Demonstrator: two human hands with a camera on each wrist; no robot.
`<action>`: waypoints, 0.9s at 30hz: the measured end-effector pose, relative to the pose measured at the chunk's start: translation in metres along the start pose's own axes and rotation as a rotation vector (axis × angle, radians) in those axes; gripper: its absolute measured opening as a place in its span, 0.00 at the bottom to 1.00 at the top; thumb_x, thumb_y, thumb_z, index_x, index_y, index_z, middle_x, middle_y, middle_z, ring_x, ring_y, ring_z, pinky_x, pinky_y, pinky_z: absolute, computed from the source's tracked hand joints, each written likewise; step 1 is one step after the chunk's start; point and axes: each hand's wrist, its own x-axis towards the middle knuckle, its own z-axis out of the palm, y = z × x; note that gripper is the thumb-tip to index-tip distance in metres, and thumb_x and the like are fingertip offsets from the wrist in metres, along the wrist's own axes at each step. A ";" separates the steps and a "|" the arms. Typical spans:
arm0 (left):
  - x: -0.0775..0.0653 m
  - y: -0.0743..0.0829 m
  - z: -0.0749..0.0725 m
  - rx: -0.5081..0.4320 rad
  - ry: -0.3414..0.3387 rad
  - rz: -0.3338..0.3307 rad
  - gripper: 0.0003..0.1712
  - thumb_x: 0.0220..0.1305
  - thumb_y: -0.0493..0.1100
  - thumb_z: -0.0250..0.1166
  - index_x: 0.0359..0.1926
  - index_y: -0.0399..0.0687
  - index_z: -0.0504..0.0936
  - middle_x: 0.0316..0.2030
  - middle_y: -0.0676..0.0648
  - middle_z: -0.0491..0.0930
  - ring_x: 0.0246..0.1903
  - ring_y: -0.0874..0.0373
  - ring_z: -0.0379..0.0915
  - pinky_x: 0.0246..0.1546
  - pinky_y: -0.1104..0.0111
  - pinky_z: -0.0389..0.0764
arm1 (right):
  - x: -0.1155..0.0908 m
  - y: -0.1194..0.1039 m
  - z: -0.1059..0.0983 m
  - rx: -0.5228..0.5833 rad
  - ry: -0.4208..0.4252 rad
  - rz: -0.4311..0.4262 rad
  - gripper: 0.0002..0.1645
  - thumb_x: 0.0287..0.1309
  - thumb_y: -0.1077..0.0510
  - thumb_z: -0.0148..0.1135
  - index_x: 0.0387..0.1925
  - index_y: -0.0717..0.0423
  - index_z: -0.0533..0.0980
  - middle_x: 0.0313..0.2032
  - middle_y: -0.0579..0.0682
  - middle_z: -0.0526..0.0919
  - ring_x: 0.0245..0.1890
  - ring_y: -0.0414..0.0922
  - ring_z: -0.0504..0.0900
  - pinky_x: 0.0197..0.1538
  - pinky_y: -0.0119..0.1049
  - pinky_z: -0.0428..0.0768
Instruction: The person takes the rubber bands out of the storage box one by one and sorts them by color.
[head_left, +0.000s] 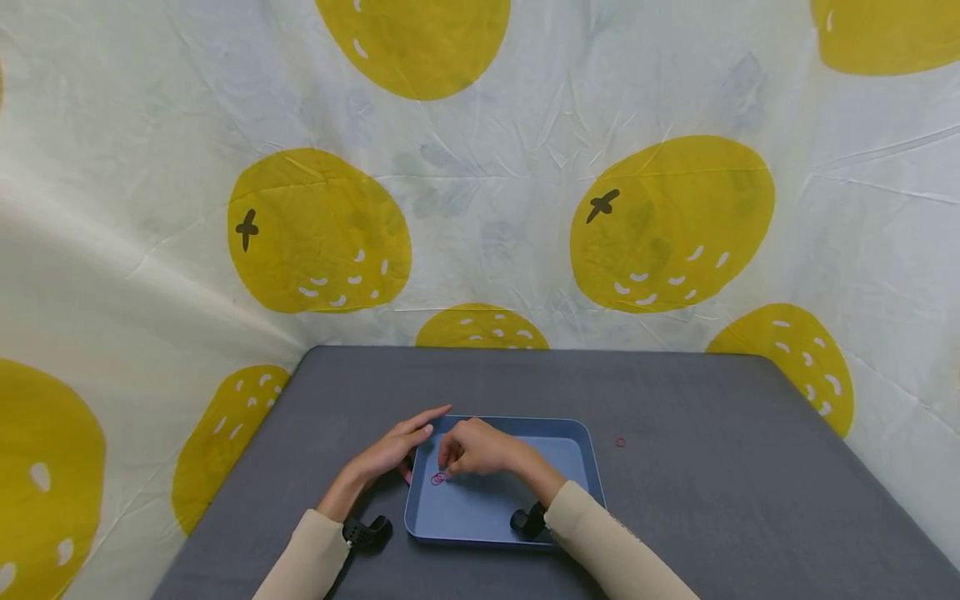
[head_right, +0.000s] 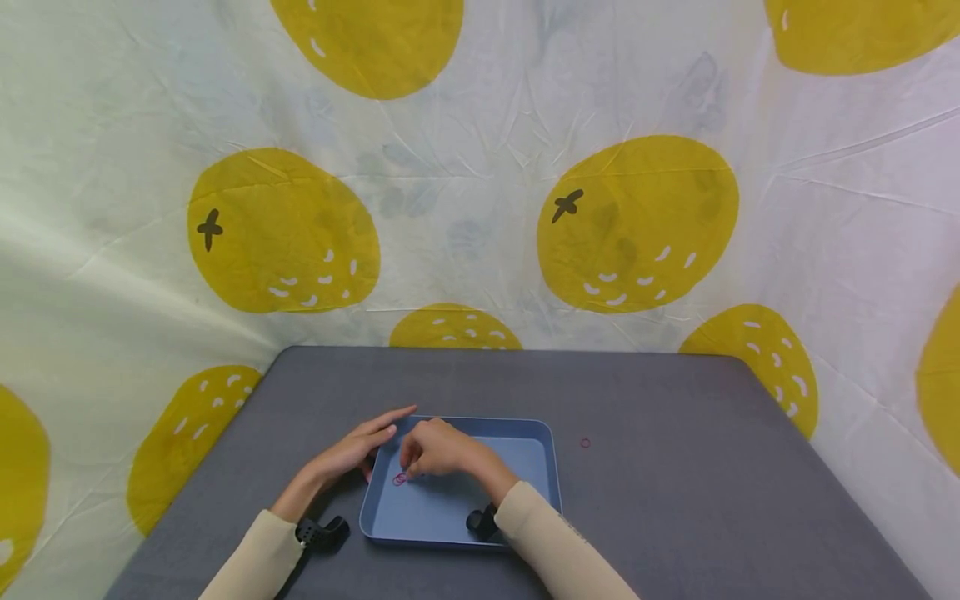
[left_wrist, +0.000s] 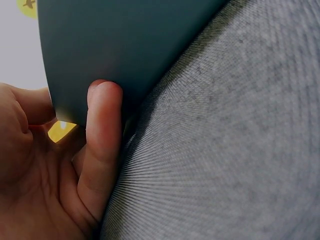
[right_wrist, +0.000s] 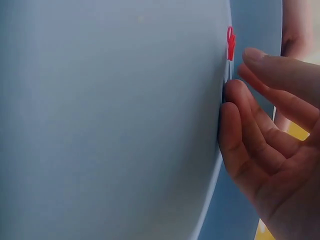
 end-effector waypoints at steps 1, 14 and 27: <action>0.000 0.000 0.000 0.002 0.002 -0.002 0.29 0.85 0.51 0.44 0.81 0.64 0.58 0.80 0.38 0.53 0.56 0.44 0.74 0.20 0.62 0.83 | 0.000 0.000 0.000 0.001 0.001 0.003 0.03 0.58 0.63 0.74 0.35 0.55 0.88 0.31 0.44 0.89 0.28 0.29 0.79 0.35 0.23 0.78; -0.001 0.001 0.001 0.000 0.009 -0.014 0.28 0.85 0.52 0.43 0.81 0.66 0.59 0.81 0.40 0.53 0.67 0.38 0.64 0.22 0.63 0.83 | 0.002 0.004 0.006 0.020 -0.007 0.015 0.02 0.58 0.62 0.76 0.31 0.52 0.88 0.26 0.40 0.86 0.24 0.29 0.76 0.32 0.23 0.77; -0.001 0.000 0.002 0.002 0.001 0.001 0.28 0.84 0.53 0.45 0.80 0.68 0.59 0.81 0.41 0.54 0.63 0.42 0.70 0.22 0.61 0.84 | 0.006 0.002 0.008 0.006 -0.013 0.008 0.00 0.60 0.60 0.74 0.33 0.52 0.88 0.27 0.40 0.88 0.24 0.28 0.77 0.32 0.23 0.76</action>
